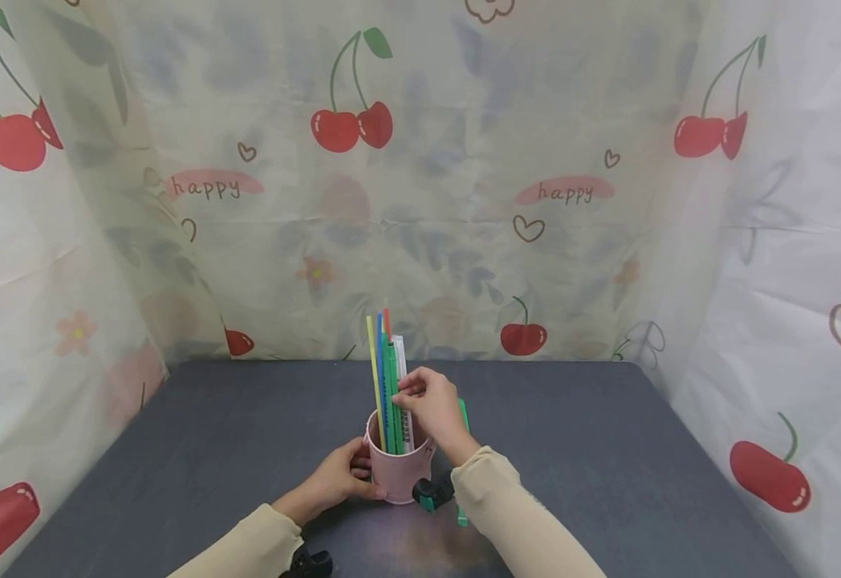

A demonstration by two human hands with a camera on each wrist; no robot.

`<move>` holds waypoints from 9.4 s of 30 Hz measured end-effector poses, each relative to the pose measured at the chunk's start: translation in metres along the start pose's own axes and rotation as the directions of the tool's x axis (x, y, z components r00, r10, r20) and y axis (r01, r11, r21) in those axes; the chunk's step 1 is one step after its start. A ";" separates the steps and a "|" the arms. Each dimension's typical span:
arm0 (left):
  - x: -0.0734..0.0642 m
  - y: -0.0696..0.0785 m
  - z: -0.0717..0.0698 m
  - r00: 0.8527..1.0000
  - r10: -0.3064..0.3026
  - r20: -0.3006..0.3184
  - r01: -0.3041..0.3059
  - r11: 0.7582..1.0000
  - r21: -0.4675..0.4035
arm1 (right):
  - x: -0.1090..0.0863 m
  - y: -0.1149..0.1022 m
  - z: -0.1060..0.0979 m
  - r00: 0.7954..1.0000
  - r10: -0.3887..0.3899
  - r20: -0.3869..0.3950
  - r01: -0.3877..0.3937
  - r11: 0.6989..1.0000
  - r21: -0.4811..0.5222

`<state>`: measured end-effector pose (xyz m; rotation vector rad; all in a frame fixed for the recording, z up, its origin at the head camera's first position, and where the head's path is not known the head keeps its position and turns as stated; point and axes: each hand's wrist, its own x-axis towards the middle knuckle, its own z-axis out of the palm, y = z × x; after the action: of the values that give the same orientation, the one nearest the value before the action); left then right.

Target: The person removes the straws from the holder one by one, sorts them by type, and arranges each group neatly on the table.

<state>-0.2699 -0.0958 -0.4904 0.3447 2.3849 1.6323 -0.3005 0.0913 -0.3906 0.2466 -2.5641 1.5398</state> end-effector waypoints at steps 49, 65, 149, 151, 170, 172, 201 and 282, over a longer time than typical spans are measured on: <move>0.003 -0.003 -0.001 1.000 -0.020 0.014 0.020 1.000 -0.017 | 0.001 0.020 -0.029 1.000 -0.015 -0.018 0.022 0.867 0.498; 0.002 -0.005 0.000 1.000 0.011 0.011 -0.011 0.999 -0.040 | 0.007 0.012 -0.049 0.995 -0.018 -0.101 0.072 0.824 0.562; 0.002 -0.006 -0.003 1.000 0.000 0.011 0.000 1.000 -0.023 | 0.026 0.109 -0.087 0.977 0.210 -0.043 -0.197 0.959 0.202; 0.002 -0.006 -0.002 1.000 -0.004 0.010 0.004 1.000 -0.020 | 0.026 0.110 -0.087 0.976 0.219 -0.016 -0.212 0.958 0.196; 0.000 -0.003 -0.002 1.000 -0.011 0.002 0.011 1.000 -0.024 | 0.025 0.122 -0.072 0.941 0.331 0.067 -0.337 0.934 0.121; 0.000 -0.002 -0.002 1.000 -0.008 0.001 0.008 1.000 -0.022 | 0.025 0.124 -0.071 0.941 0.332 0.070 -0.338 0.935 0.105; -0.001 -0.001 -0.003 1.000 -0.024 0.007 0.024 0.999 -0.021 | 0.022 0.135 -0.056 0.912 0.405 0.066 -0.407 0.913 0.032; -0.001 0.000 -0.002 1.000 -0.021 0.007 0.022 1.000 -0.011 | 0.021 0.138 -0.056 0.900 0.436 0.018 -0.432 0.897 -0.090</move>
<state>-0.2698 -0.0980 -0.4895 0.3212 2.3653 1.6317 -0.3486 0.2036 -0.4789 -0.3375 -2.8431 1.5561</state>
